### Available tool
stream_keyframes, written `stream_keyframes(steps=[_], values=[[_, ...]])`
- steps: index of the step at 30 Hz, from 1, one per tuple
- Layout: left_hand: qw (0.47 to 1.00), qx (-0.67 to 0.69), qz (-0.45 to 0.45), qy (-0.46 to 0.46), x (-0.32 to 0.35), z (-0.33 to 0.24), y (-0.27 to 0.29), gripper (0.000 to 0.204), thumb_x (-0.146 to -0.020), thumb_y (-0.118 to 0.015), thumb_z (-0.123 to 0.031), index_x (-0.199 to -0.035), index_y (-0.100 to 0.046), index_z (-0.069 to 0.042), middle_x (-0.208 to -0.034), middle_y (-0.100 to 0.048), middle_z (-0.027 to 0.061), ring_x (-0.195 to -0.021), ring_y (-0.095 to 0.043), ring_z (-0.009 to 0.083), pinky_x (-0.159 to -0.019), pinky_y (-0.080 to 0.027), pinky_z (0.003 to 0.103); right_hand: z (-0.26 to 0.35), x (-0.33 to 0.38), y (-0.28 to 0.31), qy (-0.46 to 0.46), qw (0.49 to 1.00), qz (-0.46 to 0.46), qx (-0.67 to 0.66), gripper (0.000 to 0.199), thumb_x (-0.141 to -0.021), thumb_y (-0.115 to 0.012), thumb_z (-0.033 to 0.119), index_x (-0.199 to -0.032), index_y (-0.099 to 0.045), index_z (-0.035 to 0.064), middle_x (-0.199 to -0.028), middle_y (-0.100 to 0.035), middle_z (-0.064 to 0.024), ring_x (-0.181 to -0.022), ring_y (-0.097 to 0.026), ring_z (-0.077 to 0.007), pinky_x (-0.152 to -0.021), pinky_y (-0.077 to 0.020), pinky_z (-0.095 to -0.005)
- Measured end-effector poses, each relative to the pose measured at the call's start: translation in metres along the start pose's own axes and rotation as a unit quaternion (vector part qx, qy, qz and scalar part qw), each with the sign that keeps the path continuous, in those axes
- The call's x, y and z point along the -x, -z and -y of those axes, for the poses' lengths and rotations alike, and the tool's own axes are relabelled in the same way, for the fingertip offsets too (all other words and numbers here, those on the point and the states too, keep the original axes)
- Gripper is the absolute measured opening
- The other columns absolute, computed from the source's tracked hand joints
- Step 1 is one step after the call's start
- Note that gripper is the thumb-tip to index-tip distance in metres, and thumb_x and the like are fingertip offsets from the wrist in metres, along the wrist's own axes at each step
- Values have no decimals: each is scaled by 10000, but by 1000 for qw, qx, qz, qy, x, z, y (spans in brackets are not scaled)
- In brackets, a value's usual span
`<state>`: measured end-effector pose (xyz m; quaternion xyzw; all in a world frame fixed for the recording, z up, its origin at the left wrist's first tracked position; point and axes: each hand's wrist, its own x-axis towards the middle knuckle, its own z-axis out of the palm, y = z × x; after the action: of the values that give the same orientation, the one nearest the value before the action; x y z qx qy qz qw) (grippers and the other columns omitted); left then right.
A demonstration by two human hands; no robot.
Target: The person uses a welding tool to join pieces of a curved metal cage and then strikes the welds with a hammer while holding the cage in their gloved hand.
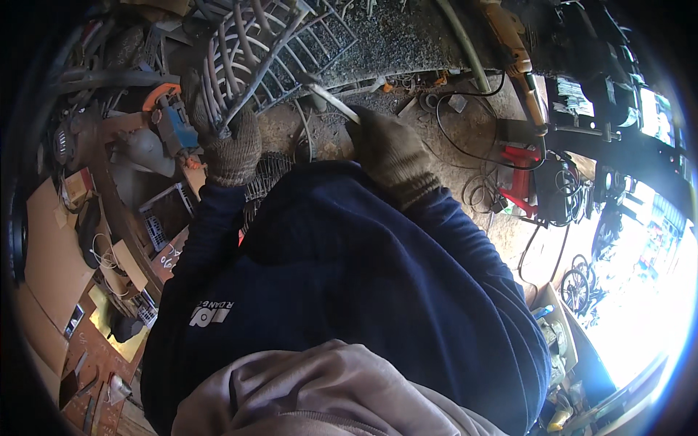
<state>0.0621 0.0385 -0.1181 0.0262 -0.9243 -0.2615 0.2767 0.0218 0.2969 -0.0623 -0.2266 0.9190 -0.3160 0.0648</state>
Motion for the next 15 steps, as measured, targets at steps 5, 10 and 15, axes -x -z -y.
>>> stream_keyframes(steps=[5,10,15], values=[[965,-230,42,-117,-2,0,13,435,-927,-580,-281,-1262,-584,-3,-1275,-577,205,-1201,-559,356,-1046,-437,507,26,-4,20,-122,978,66,-153,330,-1009,-554,270,-1231,-611,32,-900,-687,-175,-824,-694,-337,-708,-545,-397],[950,-271,21,-155,-5,-2,9,499,-885,-655,-210,-1342,-534,-50,-1254,-569,237,-1199,-549,373,-931,-478,539,-18,9,-9,34,999,18,25,362,-1017,-542,279,-1277,-600,35,-838,-676,-126,-727,-691,-217,-666,-538,-355],[981,-162,2,-107,5,15,-3,410,-879,-685,-159,-1248,-573,-19,-1181,-610,209,-1099,-613,301,-845,-522,411,26,7,23,-93,982,43,-156,362,-1013,-554,277,-1274,-601,30,-855,-679,-130,-725,-698,-208,-654,-543,-353]])
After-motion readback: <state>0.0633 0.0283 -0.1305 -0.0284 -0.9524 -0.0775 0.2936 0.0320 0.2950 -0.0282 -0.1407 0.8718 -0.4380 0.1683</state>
